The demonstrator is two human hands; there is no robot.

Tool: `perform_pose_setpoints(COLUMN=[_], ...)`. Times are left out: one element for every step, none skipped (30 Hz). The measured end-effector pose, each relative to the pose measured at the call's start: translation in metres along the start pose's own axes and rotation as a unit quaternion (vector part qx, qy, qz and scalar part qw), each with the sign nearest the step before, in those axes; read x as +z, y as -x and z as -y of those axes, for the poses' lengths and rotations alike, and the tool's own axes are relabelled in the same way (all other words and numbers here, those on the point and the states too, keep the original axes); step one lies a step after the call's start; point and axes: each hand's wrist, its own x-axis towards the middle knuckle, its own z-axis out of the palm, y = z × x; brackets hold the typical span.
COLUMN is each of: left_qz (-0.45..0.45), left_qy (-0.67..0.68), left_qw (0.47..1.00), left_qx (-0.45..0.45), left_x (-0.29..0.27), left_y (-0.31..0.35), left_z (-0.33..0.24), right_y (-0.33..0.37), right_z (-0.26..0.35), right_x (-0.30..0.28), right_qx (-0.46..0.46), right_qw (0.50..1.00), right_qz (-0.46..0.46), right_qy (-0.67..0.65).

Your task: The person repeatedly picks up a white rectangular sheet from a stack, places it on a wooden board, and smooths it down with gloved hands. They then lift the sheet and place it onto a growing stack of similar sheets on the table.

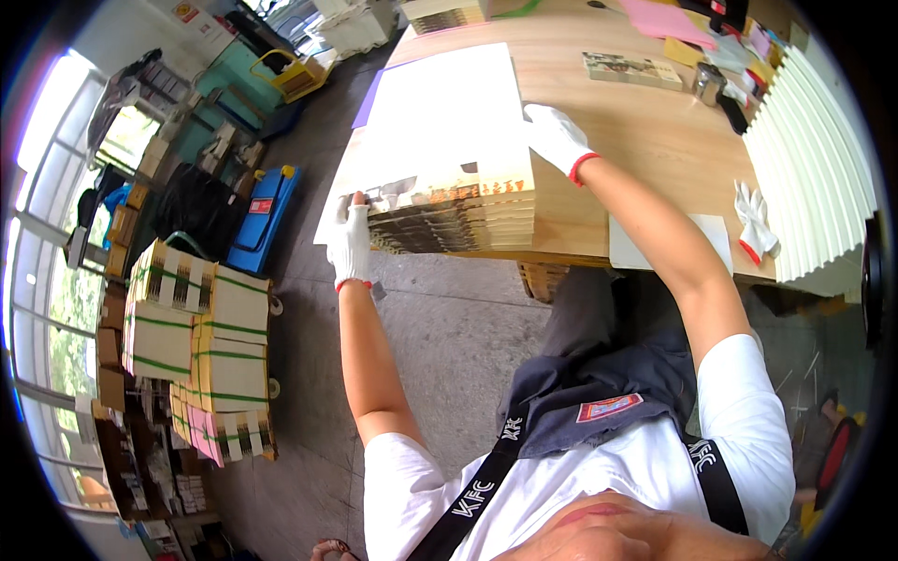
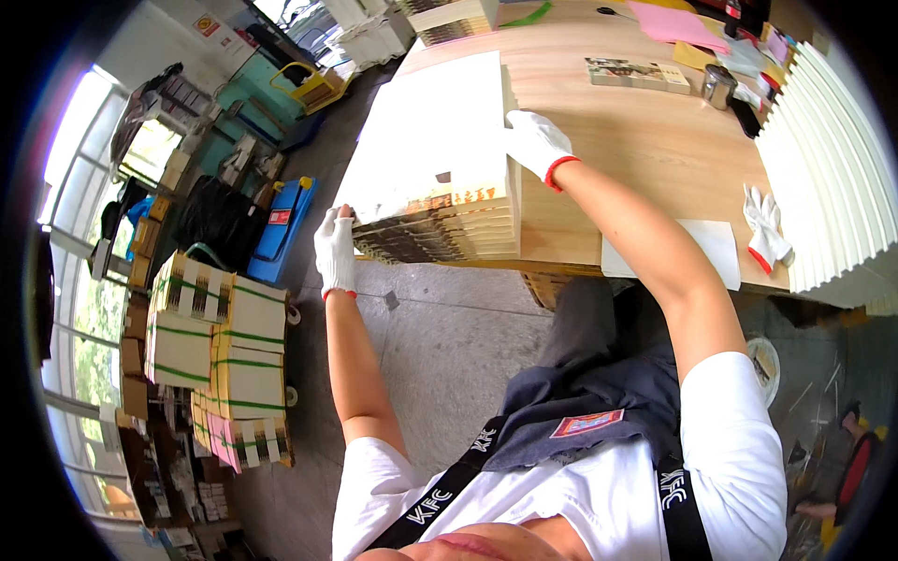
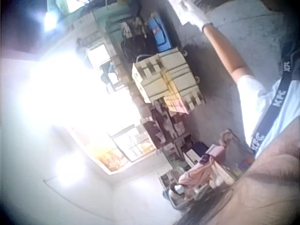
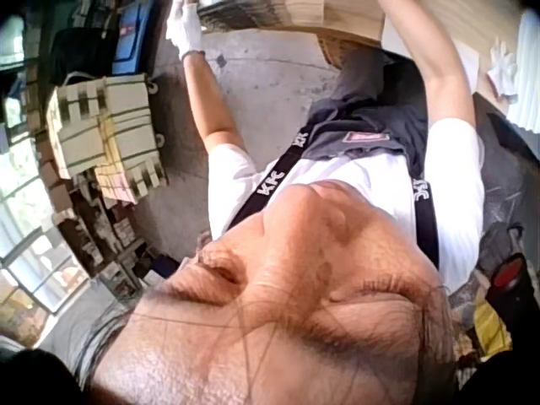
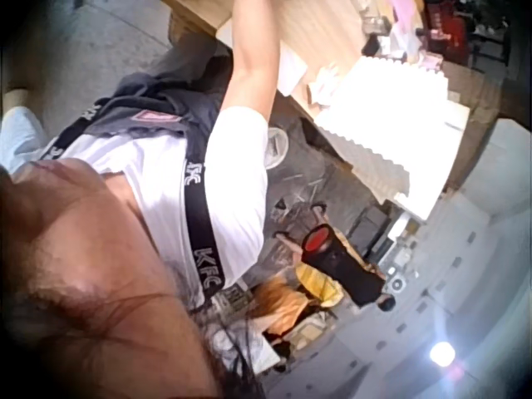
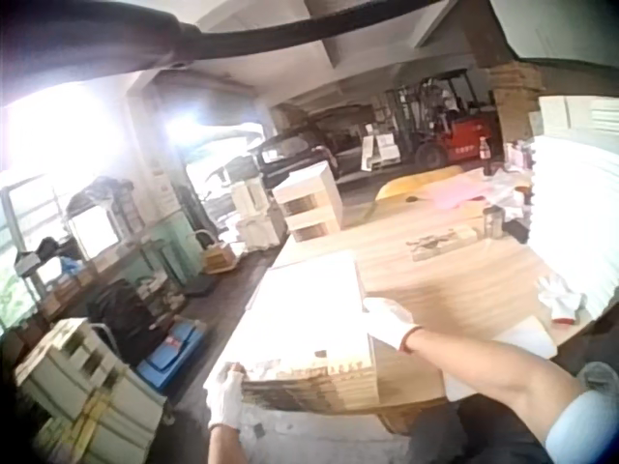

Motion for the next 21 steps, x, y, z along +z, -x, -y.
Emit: perform_pose_setpoints(left_qz=[0.008,0.004,0.001,0.018,0.037,0.056,0.057,0.062,0.029,-0.010,-0.071,-0.059,-0.042,0.029,0.068,0.108,0.145,0.195,0.218,0.236,0.227], left_qy=[0.017,0.009,0.002,0.012,0.023,0.037,0.060,0.034,-0.117,-0.227,-0.340,-0.278,-0.212,-0.083,-0.012,0.025,0.062,0.059,0.068,0.070,0.087], left_qw=[1.000,1.000,1.000,1.000,0.999,0.998,0.994,0.993,0.989,0.958,0.902,0.904,0.899,0.928,0.908,0.882,0.854,0.852,0.826,0.802,0.754], left_qx=[-0.012,-0.005,0.002,0.011,0.026,-0.011,0.073,0.091,0.080,0.178,0.258,0.320,0.380,0.362,0.414,0.457,0.495,0.483,0.515,0.544,0.610], left_x=[-0.002,0.000,0.001,0.000,0.000,0.001,-0.002,-0.003,-0.016,-0.009,-0.011,-0.005,0.010,0.034,0.058,0.079,0.099,0.117,0.138,0.151,0.172], left_y=[0.002,0.000,-0.002,-0.002,-0.002,-0.005,-0.009,-0.016,-0.004,-0.005,-0.010,-0.004,0.009,0.024,0.031,0.043,0.060,0.082,0.104,0.125,0.143], left_z=[0.002,0.001,0.002,0.004,0.005,0.004,0.010,0.013,-0.017,-0.036,-0.047,-0.067,-0.097,-0.130,-0.152,-0.179,-0.211,-0.242,-0.273,-0.305,-0.331], right_y=[0.000,0.001,0.002,0.007,0.005,0.000,-0.012,-0.023,-0.004,-0.008,0.000,0.016,0.026,0.037,0.046,0.057,0.069,0.086,0.097,0.105,0.117], right_z=[0.000,0.002,0.003,0.002,-0.001,-0.012,-0.028,-0.036,-0.010,-0.022,-0.010,0.003,-0.003,-0.017,-0.028,-0.038,-0.050,-0.059,-0.077,-0.094,-0.117], right_x=[0.004,0.003,0.000,-0.002,0.000,0.002,0.018,0.020,0.011,0.007,0.005,-0.010,-0.016,-0.020,-0.024,-0.031,-0.041,-0.056,-0.066,-0.071,-0.075], right_qx=[0.000,0.000,0.001,0.002,-0.022,-0.042,-0.159,-0.195,-0.116,-0.099,-0.050,-0.020,-0.060,-0.047,-0.042,-0.049,-0.058,-0.038,-0.024,-0.043,-0.055], right_qw=[1.000,1.000,1.000,1.000,0.999,0.999,0.985,0.978,0.993,0.995,0.997,0.998,0.994,0.992,0.987,0.988,0.989,0.973,0.974,0.973,0.973], right_qz=[-0.001,-0.006,-0.012,-0.020,-0.014,-0.016,-0.060,-0.024,0.011,-0.006,-0.006,0.031,0.021,-0.014,-0.043,-0.037,-0.026,0.022,0.037,0.036,0.036], right_qy=[0.001,0.003,0.005,-0.023,-0.029,-0.029,0.028,0.074,0.002,-0.030,-0.051,-0.055,-0.083,-0.116,-0.149,-0.140,-0.131,-0.228,-0.221,-0.223,-0.223])
